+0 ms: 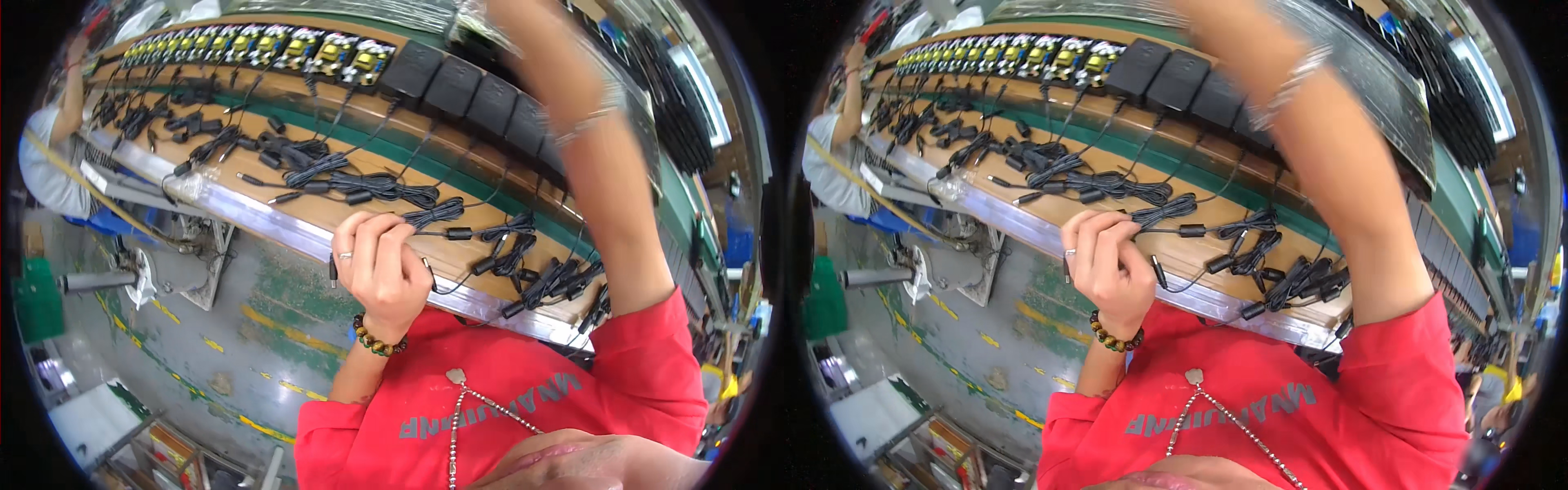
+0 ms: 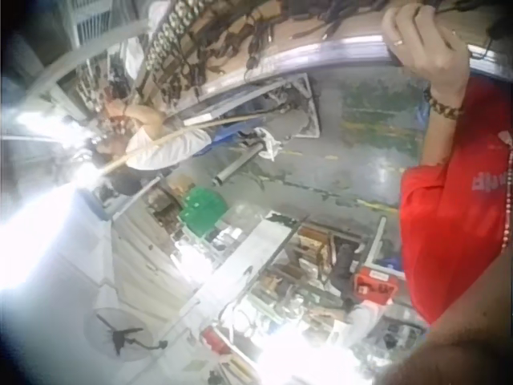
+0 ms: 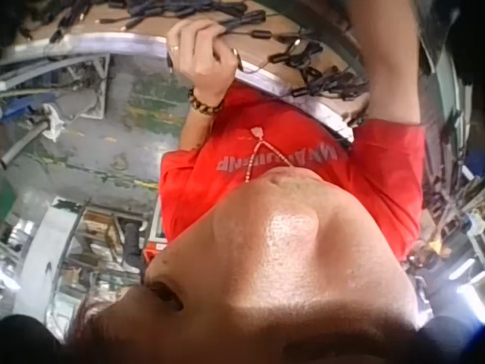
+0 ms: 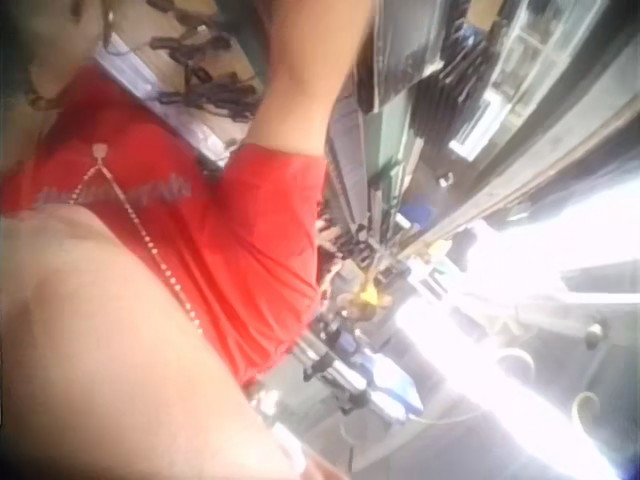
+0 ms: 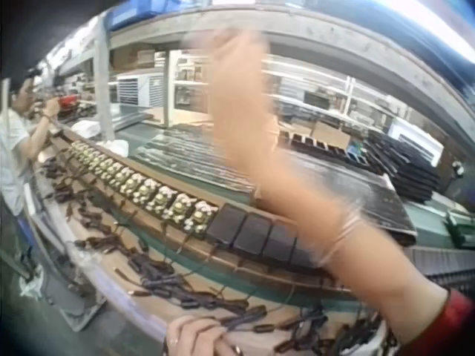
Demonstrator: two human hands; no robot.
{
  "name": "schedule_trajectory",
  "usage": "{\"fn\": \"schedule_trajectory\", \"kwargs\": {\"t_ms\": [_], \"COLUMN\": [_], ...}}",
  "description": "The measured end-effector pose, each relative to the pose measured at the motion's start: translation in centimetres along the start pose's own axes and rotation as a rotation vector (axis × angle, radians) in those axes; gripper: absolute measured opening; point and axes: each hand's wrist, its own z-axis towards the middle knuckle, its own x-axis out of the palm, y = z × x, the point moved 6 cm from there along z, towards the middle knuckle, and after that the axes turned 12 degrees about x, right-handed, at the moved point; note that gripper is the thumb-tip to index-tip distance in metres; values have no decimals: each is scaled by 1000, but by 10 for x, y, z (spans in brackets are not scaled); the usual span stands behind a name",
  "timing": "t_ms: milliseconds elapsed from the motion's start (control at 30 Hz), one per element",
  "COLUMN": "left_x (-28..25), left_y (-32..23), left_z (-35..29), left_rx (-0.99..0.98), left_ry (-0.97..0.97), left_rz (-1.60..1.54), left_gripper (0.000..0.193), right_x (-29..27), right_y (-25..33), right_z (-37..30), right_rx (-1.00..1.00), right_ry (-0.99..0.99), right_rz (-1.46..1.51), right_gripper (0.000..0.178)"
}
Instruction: The recorder is seen assembling electronic circuit boards by connecting wire harnesses and placing them into housings on a production floor.
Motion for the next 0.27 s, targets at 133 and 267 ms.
{"fn": "schedule_trajectory", "kwargs": {"t_ms": [133,267], "left_x": [-7,-2], "left_y": [7,4], "left_z": [-6,-4], "left_rx": [-37,-26], "left_ry": [0,51], "left_rz": [84,73], "left_gripper": [21,23], "right_x": [83,48], "right_y": [-19,-24], "right_z": [-75,-63], "right_rx": [-305,-78], "right_ry": [-64,316], "right_rz": [-265,-125], "right_gripper": [48,63]}}
